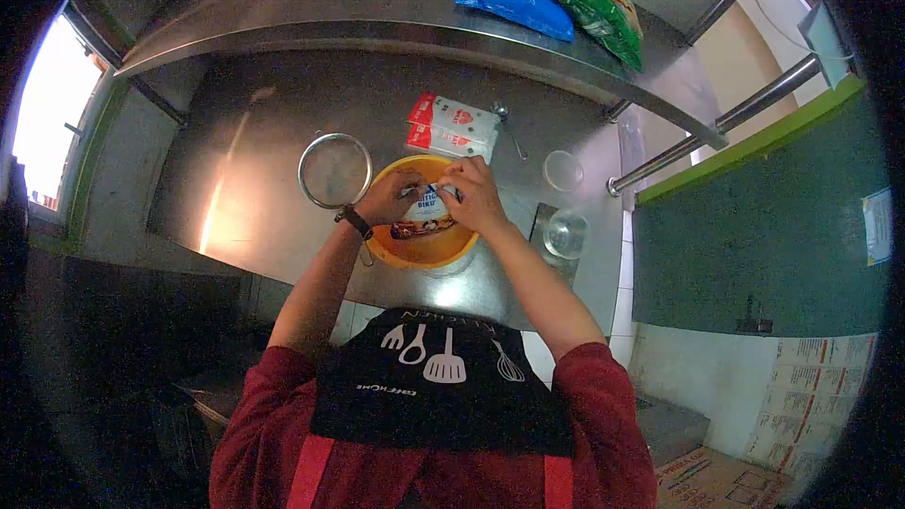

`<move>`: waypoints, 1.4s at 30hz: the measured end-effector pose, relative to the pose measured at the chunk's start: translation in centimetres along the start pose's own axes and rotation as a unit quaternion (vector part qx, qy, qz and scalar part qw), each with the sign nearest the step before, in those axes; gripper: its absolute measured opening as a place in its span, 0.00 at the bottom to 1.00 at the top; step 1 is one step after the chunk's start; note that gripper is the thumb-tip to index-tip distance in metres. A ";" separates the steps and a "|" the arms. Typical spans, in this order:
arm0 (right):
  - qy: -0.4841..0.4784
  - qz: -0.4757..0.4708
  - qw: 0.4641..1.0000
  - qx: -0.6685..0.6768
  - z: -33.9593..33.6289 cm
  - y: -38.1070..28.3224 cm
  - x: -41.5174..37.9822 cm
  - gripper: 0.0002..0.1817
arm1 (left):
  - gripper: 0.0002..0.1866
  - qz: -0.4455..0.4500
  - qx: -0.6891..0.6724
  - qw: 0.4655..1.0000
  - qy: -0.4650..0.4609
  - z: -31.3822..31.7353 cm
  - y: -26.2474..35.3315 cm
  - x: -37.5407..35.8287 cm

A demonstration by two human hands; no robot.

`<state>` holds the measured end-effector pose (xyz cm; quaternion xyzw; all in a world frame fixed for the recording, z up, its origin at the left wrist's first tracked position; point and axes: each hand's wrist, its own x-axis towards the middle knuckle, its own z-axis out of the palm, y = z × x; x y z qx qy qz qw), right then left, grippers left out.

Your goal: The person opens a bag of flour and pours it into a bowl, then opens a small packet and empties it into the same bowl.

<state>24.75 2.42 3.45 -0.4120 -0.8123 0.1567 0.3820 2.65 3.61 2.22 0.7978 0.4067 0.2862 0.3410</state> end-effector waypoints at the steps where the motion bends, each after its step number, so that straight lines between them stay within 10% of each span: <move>1: -0.001 -0.036 0.999 -0.026 -0.2 -0.3 0.0 0.11 | 0.06 -0.015 -0.024 1.000 -0.013 0.0 -0.2 0.0; 20: -0.201 -0.058 0.978 0.014 0.2 1.2 2.3 0.11 | 0.09 -0.017 -0.079 0.997 -0.002 1.0 -0.9 -0.1; 36: -0.141 0.013 0.988 -0.062 1.9 0.5 0.0 0.13 | 0.09 0.069 0.053 0.996 0.030 1.2 -3.0 -0.5; 42: -0.146 0.022 0.988 -0.054 1.6 0.9 0.0 0.13 | 0.10 0.029 -0.107 0.994 -0.006 0.9 -2.6 -0.3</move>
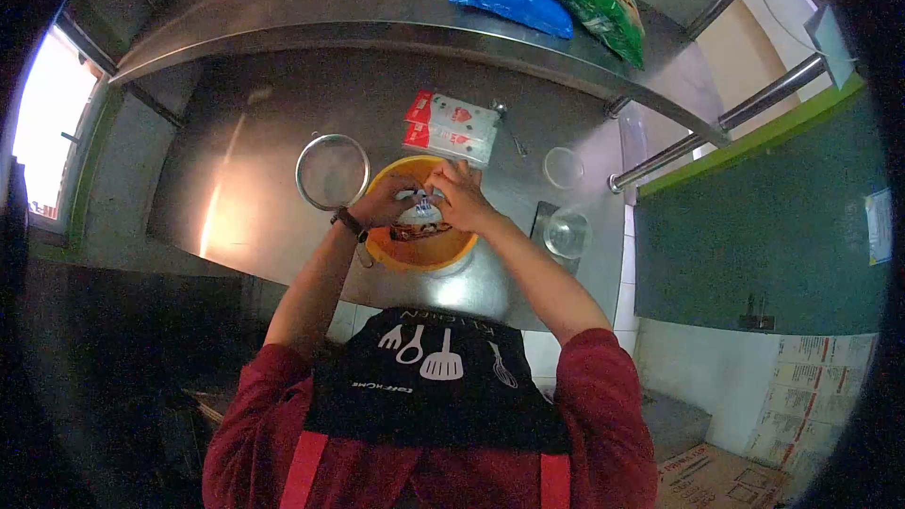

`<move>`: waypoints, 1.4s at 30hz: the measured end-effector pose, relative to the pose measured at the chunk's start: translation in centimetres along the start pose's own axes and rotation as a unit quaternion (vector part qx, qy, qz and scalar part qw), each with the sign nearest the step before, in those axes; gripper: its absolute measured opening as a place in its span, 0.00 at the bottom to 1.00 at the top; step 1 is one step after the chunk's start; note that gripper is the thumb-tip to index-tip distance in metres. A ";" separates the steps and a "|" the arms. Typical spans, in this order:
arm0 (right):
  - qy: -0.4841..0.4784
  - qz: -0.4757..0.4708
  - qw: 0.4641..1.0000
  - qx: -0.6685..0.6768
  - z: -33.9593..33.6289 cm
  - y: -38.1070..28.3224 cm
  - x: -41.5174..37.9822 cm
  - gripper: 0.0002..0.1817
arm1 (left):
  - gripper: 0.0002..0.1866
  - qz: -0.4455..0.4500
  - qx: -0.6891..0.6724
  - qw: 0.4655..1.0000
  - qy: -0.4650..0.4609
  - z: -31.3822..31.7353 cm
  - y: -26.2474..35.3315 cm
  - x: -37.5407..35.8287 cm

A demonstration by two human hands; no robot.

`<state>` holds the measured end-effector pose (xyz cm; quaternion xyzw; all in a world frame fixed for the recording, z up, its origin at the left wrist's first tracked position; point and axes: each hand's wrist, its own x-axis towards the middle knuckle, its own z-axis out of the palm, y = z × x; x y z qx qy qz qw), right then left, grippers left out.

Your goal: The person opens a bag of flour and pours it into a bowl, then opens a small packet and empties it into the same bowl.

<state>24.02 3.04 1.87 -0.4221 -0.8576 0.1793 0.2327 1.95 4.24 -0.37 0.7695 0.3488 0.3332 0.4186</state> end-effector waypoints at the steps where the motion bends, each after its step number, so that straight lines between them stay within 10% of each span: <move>1: -0.014 0.004 1.000 0.025 -0.4 0.1 0.0 0.13 | 0.10 -0.016 0.012 1.000 -0.017 -0.2 0.1 0.0; 29: -0.171 0.280 0.882 0.338 0.1 3.3 1.7 0.14 | 0.15 0.078 0.442 0.859 0.246 4.6 6.0 -2.6; 42: -0.131 0.052 0.990 0.018 -4.2 0.2 0.3 0.12 | 0.11 -0.029 0.466 0.881 0.072 1.4 8.0 -0.7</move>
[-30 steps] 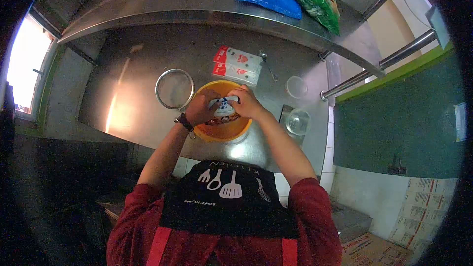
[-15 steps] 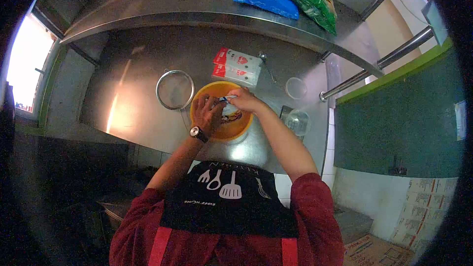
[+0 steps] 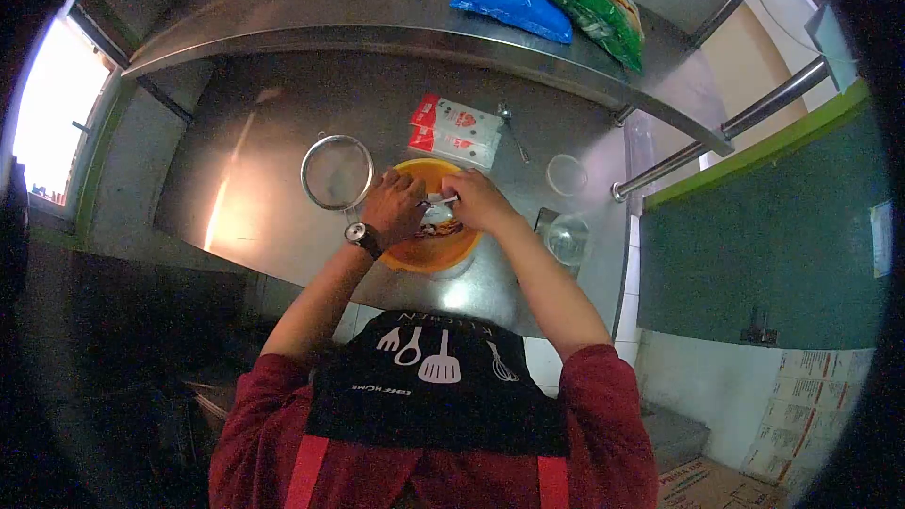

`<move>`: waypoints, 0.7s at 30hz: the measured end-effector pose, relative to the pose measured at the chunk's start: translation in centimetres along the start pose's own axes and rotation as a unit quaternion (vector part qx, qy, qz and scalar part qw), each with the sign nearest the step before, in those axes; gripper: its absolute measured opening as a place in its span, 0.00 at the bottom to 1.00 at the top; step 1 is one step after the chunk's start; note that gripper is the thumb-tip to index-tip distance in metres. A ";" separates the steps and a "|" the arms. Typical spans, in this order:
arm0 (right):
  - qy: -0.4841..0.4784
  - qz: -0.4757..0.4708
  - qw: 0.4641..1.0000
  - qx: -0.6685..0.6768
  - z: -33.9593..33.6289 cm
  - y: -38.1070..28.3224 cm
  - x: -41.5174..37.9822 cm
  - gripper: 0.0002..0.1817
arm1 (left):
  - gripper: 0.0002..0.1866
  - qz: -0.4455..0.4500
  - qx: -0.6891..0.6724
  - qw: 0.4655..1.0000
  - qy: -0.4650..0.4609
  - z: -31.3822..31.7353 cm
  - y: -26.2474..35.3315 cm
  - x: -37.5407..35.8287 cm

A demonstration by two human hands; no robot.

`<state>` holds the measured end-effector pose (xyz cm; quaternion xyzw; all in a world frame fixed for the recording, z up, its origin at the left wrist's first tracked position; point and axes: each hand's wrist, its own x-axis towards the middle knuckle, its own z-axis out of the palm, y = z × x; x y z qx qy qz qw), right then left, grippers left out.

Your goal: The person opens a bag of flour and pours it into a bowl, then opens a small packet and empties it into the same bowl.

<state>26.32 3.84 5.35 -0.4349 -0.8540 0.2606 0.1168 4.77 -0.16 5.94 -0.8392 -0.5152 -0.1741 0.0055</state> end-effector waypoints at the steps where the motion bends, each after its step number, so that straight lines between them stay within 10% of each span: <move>1: 0.013 -0.006 1.000 -0.012 0.3 0.0 -0.4 0.12 | 0.11 0.006 -0.022 1.000 -0.009 -0.1 0.1 -0.3; 9: 0.126 0.014 0.992 0.021 1.6 -0.9 -2.8 0.14 | 0.14 0.011 -0.133 0.980 -0.147 -1.7 -4.5 -1.4; 21: -0.001 0.116 0.981 0.156 -0.1 0.2 -3.6 0.09 | 0.05 0.111 -0.206 0.966 -0.114 -2.3 -4.3 -1.7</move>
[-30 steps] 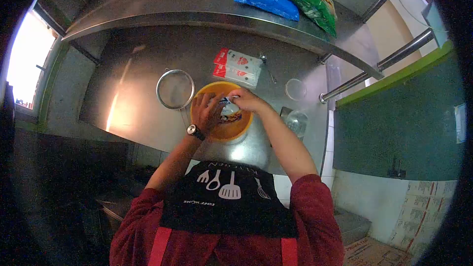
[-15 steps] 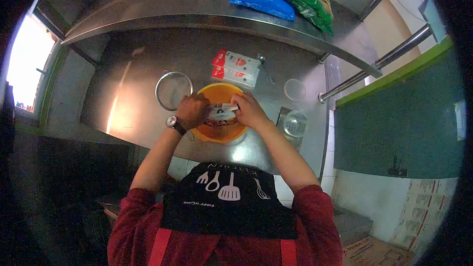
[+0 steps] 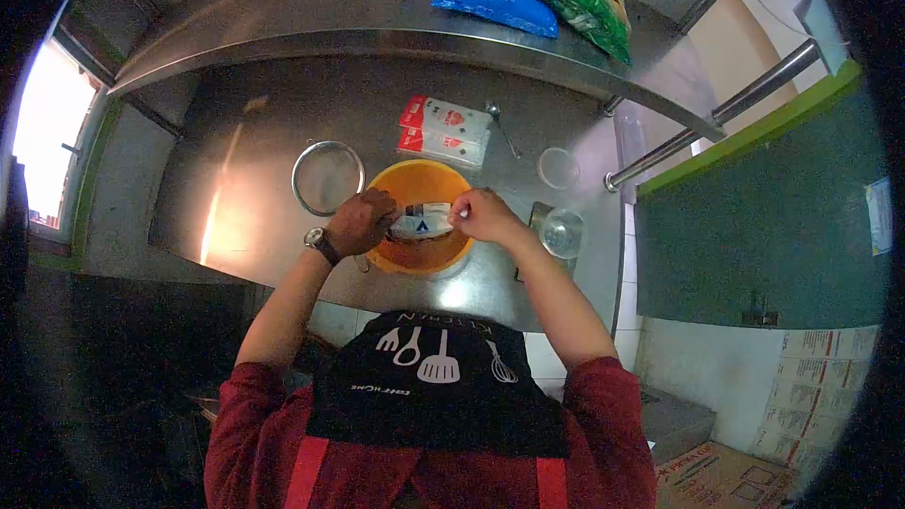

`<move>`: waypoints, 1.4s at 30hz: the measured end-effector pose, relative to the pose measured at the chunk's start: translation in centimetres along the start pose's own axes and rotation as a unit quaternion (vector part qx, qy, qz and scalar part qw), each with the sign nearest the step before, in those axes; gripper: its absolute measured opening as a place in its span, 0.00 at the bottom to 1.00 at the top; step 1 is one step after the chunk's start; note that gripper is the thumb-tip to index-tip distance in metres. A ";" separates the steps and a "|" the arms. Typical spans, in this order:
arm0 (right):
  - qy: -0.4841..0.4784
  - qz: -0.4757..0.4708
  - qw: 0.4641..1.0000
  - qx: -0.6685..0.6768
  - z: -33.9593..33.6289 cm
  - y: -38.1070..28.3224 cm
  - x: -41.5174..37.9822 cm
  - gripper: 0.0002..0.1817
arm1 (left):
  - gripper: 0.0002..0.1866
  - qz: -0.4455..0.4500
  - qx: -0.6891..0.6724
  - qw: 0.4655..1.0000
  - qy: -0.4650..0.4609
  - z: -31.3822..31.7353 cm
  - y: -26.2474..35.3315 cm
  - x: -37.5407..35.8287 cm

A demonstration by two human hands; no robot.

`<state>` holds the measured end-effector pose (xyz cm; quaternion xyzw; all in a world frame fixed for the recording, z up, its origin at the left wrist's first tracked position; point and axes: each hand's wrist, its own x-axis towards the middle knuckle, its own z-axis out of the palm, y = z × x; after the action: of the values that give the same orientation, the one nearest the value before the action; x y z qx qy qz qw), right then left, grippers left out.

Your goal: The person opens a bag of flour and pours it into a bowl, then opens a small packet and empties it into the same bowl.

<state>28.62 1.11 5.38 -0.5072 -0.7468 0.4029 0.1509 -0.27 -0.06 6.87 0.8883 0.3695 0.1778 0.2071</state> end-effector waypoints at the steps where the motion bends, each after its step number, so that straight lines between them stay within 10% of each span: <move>1: -0.020 0.004 1.000 -0.018 -0.2 -0.2 0.1 0.07 | 0.05 0.000 -0.001 1.000 0.000 0.1 0.0 0.0; 12: 0.067 -0.071 0.994 -0.048 0.1 -0.6 -0.5 0.04 | 0.05 -0.002 -0.141 0.986 0.093 1.4 0.6 -0.7; 22: -0.061 -0.144 0.975 -0.158 2.4 -5.8 4.0 0.09 | 0.02 -0.018 -0.125 0.978 0.166 3.3 -0.1 -1.6; 25: -0.059 -0.151 0.977 -0.141 3.1 -5.4 4.3 0.08 | 0.06 -0.152 -0.277 0.938 0.143 4.3 -0.2 -2.3; 30: -0.069 -0.171 0.982 -0.039 2.9 -5.1 4.3 0.06 | 0.24 -0.092 -0.353 0.923 0.119 3.7 -0.3 -2.6; 42: -0.054 -0.175 0.983 -0.002 3.8 -4.8 3.5 0.04 | 0.19 -0.070 -0.305 0.941 0.125 5.4 -2.6 -1.7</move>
<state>21.66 1.73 5.98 -0.3461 -0.8321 0.3954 0.1772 -0.41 -0.93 0.72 0.7248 0.3820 0.3763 0.4325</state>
